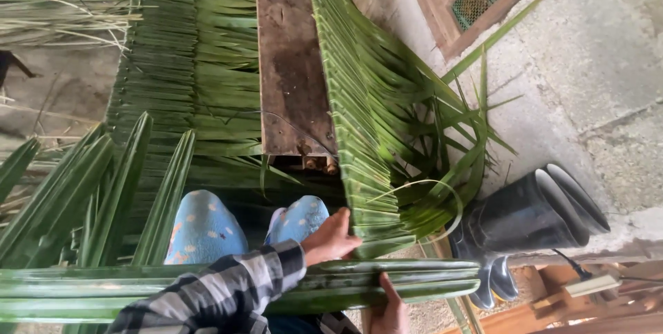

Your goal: Weaving palm leaves over a wooden slat to create a thatched panel

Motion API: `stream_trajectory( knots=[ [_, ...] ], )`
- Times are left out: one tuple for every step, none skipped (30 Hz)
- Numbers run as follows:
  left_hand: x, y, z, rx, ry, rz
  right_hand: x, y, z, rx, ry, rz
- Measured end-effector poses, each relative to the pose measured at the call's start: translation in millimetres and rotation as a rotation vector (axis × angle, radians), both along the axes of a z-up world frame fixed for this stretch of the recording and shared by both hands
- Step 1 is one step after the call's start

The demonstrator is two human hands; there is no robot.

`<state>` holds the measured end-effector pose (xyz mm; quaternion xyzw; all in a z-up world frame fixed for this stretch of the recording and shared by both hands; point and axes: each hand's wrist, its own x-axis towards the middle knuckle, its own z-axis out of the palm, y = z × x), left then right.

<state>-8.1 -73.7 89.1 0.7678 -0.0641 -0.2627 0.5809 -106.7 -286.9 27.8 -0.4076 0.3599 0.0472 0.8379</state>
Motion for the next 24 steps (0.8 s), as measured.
stream_trajectory(
  knots=[
    [-2, 3, 4, 0.016, 0.124, 0.007, -3, 3, 0, 0.03, -0.022, 0.02],
    [-4, 5, 2, 0.015, 0.125, 0.005, -5, 0, -10, 0.029, -0.022, 0.018],
    [-4, 8, -1, 0.041, 0.15, 0.023, -4, -3, -20, 0.102, 0.022, 0.06],
    [-5, 11, -4, 0.067, 0.175, 0.042, -4, -6, -31, 0.175, 0.066, 0.102],
    [-6, 11, -4, 0.071, 0.175, 0.044, -6, -2, -25, 0.179, 0.067, 0.105],
    [-7, 11, -4, 0.034, 0.087, 0.035, -8, 2, -19, 0.174, 0.02, 0.092],
    [-9, 11, -5, -0.002, 0.0, 0.027, -11, 5, -13, 0.168, -0.025, 0.079],
    [-5, 5, 1, 0.001, 0.002, 0.03, -7, -2, -18, 0.172, -0.023, 0.082],
    [-1, -3, 6, -0.047, -0.047, -0.005, -6, -10, -22, 0.091, -0.07, 0.003],
    [2, -10, 12, -0.096, -0.095, -0.04, -5, -18, -27, 0.009, -0.118, -0.076],
    [5, -17, 20, -0.097, -0.096, -0.047, -5, -21, -22, 0.007, -0.119, -0.083],
    [7, -23, 28, -0.047, -0.07, -0.075, -6, -24, -18, 0.014, -0.081, -0.121],
    [11, -27, 36, 0.006, -0.043, -0.097, -3, -25, -13, 0.023, -0.043, -0.152],
    [11, -31, 37, 0.006, -0.045, -0.096, -5, -31, -17, 0.023, -0.044, -0.152],
    [10, -35, 37, 0.031, -0.085, -0.12, -7, -35, -20, 0.042, -0.057, -0.143],
    [10, -39, 38, 0.056, -0.124, -0.144, -8, -40, -24, 0.062, -0.069, -0.134],
    [13, -36, 42, 0.055, -0.121, -0.149, -5, -33, -14, 0.061, -0.065, -0.139],
    [16, -34, 47, 0.061, -0.103, -0.136, -1, -26, -4, 0.039, -0.062, -0.155],
    [19, -30, 53, 0.07, -0.087, -0.127, 4, -18, 5, 0.02, -0.06, -0.174],
    [29, -27, 48, 0.073, -0.085, -0.135, 10, 3, 35, 0.023, -0.057, -0.182],
    [40, -25, 44, 0.069, -0.163, -0.115, 18, 23, 65, -0.012, -0.08, -0.151],
    [51, -22, 41, 0.065, -0.241, -0.094, 26, 43, 95, -0.047, -0.103, -0.121],
    [60, -15, 46, 0.065, -0.242, -0.103, 40, 50, 99, -0.046, -0.104, -0.13],
    [70, -8, 51, 0.031, -0.187, -0.045, 54, 58, 103, -0.014, -0.118, -0.153]
  ],
)
